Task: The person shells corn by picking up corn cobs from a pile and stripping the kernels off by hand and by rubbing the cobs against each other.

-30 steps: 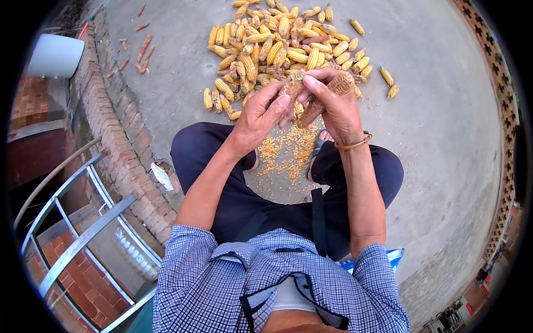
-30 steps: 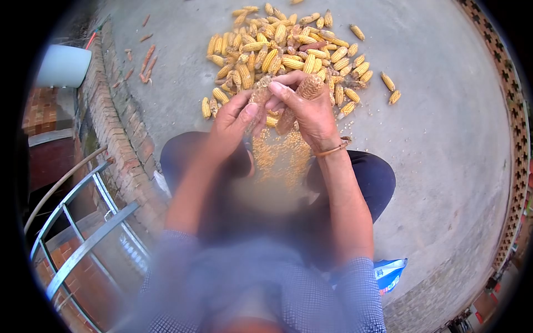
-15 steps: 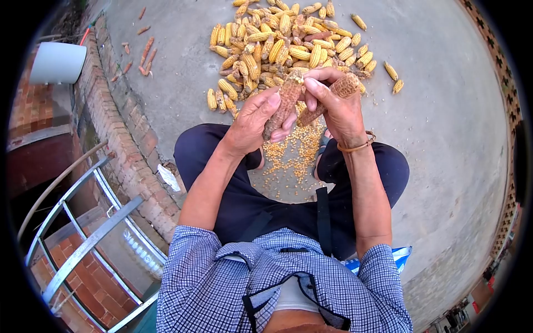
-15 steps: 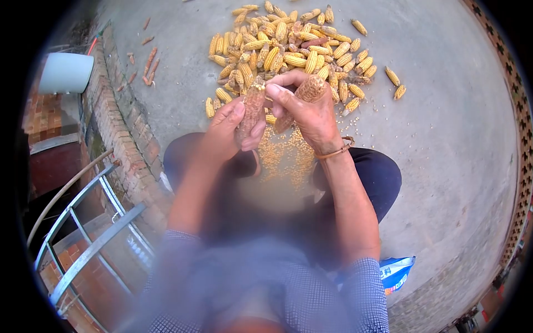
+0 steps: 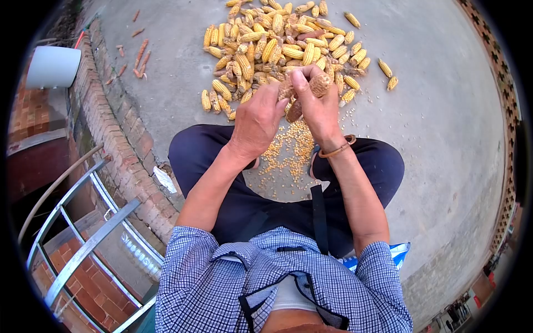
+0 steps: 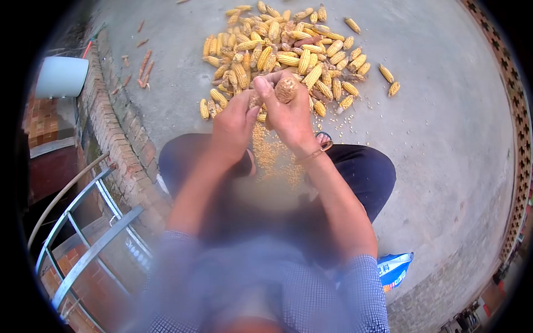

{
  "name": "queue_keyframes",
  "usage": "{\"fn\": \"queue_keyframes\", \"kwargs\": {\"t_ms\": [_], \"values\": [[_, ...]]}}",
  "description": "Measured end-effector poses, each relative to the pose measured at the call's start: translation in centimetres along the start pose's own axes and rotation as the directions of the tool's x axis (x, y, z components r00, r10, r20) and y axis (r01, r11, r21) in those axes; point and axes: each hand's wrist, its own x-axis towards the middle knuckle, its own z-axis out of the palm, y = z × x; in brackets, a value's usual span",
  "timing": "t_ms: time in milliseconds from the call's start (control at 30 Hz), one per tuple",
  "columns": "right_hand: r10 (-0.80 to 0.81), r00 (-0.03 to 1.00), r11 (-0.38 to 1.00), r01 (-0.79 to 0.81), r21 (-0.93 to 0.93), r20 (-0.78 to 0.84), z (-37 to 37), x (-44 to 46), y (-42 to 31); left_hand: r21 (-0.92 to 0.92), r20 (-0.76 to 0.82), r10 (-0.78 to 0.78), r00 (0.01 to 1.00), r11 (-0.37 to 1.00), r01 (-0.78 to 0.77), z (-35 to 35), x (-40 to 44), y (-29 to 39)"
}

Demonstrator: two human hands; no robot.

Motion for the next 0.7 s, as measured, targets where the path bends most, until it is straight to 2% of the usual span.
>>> {"fn": "queue_keyframes", "kwargs": {"t_ms": [33,67,100,167,233,267,300,333,433,467,567,600,633,700], "values": [[0.07,0.997,0.998,-0.069,0.011,-0.029,0.2,-0.2,0.1,0.018,0.029,-0.003,1.0,1.0,0.003,0.2,-0.3,0.3],[0.031,0.992,0.999,-0.026,0.043,-0.122,0.6,-0.2,0.7,0.036,0.057,-0.006,0.998,0.999,0.004,0.3,-0.5,0.6],[-0.004,0.986,1.0,0.0,-0.026,-0.164,0.6,0.0,1.1,0.057,0.085,-0.01,0.996,0.998,0.005,0.5,-0.6,0.8],[-0.083,0.968,0.985,0.043,-0.166,-0.239,0.7,0.2,1.6,-0.052,0.04,0.037,0.999,0.998,-0.035,1.0,-0.7,0.4],[-0.081,0.956,0.992,0.05,-0.116,-0.281,1.2,0.0,0.7,-0.157,0.038,0.052,0.998,0.987,-0.046,1.0,-0.7,0.2],[-0.08,0.958,0.994,0.055,-0.095,-0.276,1.2,-0.1,0.2,-0.312,0.123,-0.047,0.991,0.946,0.084,0.8,-0.9,0.3],[-0.077,0.961,0.996,0.059,-0.074,-0.267,1.2,-0.2,-0.1,-0.445,0.219,-0.133,0.967,0.868,0.22,0.5,-1.1,0.4],[-0.09,0.965,0.988,0.056,-0.141,-0.247,0.9,-0.1,0.4,-0.552,0.323,-0.196,0.926,0.755,0.353,0.3,-1.3,0.5],[-0.018,0.987,1.0,0.015,-0.026,-0.157,0.4,0.3,-0.2,-0.718,0.526,-0.252,0.812,0.381,0.583,-0.7,-0.5,0.7],[0.02,0.997,0.999,-0.022,-0.028,-0.077,-0.2,0.4,0.0,-0.738,0.578,-0.2,0.791,0.286,0.611,-1.0,-0.3,0.2],[0.101,0.99,0.935,-0.129,0.332,0.1,-0.9,0.6,-0.8,-0.797,0.592,-0.189,0.783,0.009,0.604,-2.1,0.4,0.6],[0.115,0.993,0.93,-0.119,0.348,0.031,-1.2,0.7,-0.8,-0.815,0.578,-0.141,0.803,-0.068,0.575,-2.5,0.6,0.5],[0.118,0.987,0.916,-0.152,0.372,0.112,-1.8,0.9,-0.3,-0.82,0.572,-0.156,0.805,-0.065,0.569,-2.6,0.6,0.4],[0.072,0.985,0.942,-0.119,0.314,0.155,-2.1,0.9,0.0,-0.825,0.562,-0.187,0.806,-0.064,0.561,-2.6,0.5,0.3]]}}
